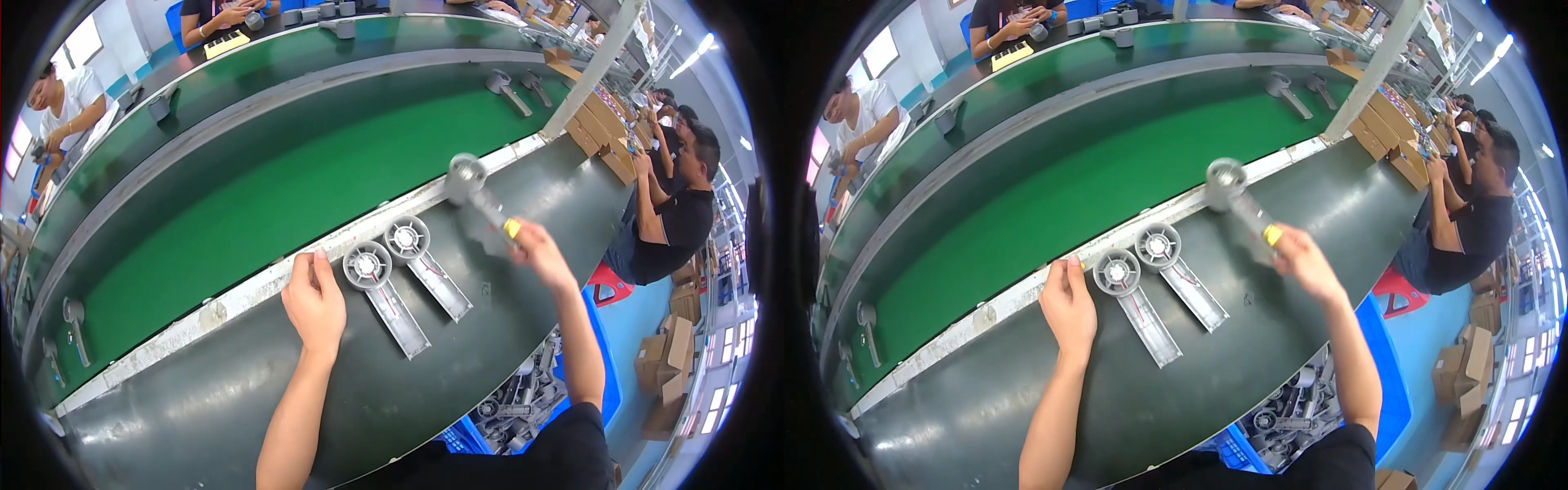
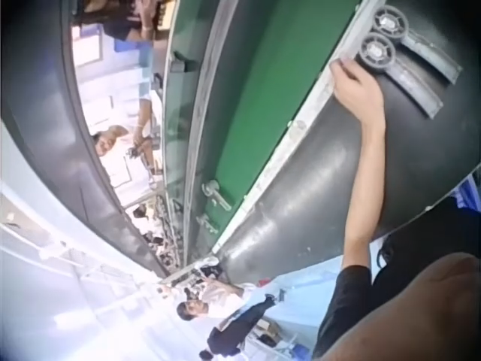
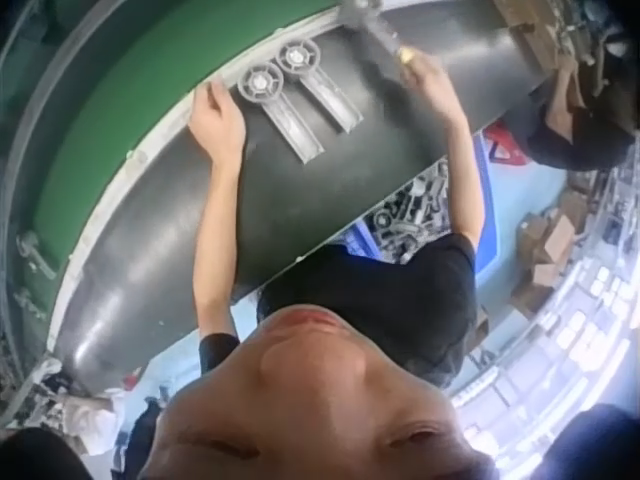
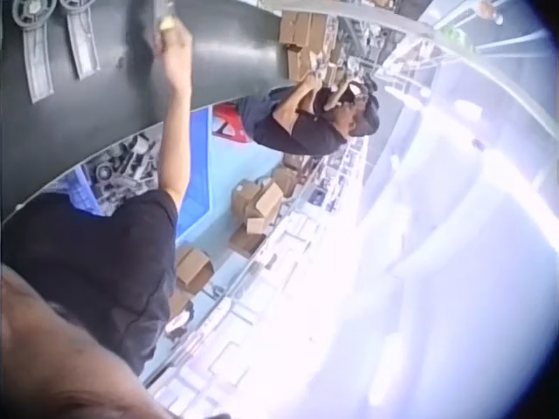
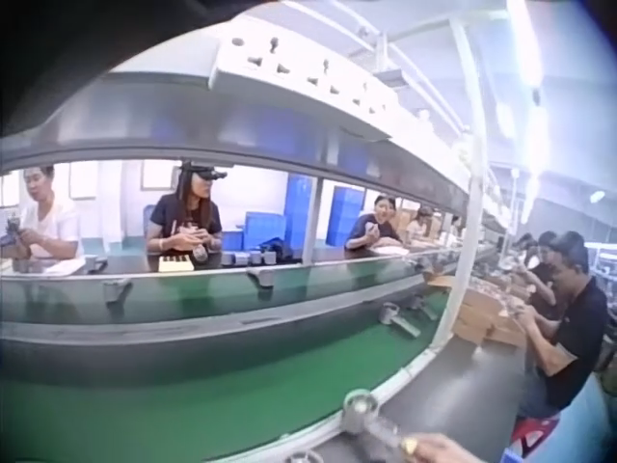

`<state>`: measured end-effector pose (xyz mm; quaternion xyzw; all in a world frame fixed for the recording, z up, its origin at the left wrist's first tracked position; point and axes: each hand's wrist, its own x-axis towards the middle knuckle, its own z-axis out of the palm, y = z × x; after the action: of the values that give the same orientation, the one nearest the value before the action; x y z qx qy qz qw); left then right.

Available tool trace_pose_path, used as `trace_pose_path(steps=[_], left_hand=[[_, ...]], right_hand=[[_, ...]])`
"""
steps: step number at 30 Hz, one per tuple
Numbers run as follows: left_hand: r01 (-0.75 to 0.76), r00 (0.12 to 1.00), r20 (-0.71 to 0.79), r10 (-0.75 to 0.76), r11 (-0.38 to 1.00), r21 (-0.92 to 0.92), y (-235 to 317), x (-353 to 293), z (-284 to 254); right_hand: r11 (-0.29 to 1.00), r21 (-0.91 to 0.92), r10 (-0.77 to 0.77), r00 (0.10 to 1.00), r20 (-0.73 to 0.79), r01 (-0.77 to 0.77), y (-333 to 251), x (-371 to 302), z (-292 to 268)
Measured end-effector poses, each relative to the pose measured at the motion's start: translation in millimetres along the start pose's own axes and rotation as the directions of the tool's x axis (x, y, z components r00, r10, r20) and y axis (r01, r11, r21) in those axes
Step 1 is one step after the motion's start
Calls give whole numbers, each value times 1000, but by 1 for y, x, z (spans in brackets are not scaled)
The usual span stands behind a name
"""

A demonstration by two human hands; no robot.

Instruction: The person assembles small electronic fan components by hand, fitting batteries, circuit boards, and other plastic components into plastic fan housings.

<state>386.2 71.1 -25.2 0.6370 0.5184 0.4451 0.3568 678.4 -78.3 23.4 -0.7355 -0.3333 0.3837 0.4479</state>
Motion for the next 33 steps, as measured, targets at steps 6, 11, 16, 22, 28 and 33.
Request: trace_pose_path(steps=[6,11,16,22,28,33], left_hand=[[32,999,0,-32,999,-42,-9,0,-7],[-15,1000,-16,15,999,-41,-6,-2,0],[45,999,17,-43,994,-101,-6,-7,7],[67,998,-6,-67,998,20,-2,-3,-3],[40,999,-8,-40,999,1,-11,-1,-2],[-3,999,-33,3,1000,20,-11,-2,0]], right_hand=[[884,-462,94,995,40,-65,-27,-18,29],[752,-656,-325,830,-454,-64,-16,137,-75],[694,-673,-536,442,-720,-255,54,301,-180],[911,407,188,818,-544,62,25,324,-149],[849,482,50,876,-480,215,11,262,-118],[858,496,62,933,-354,131,27,111,-74]])
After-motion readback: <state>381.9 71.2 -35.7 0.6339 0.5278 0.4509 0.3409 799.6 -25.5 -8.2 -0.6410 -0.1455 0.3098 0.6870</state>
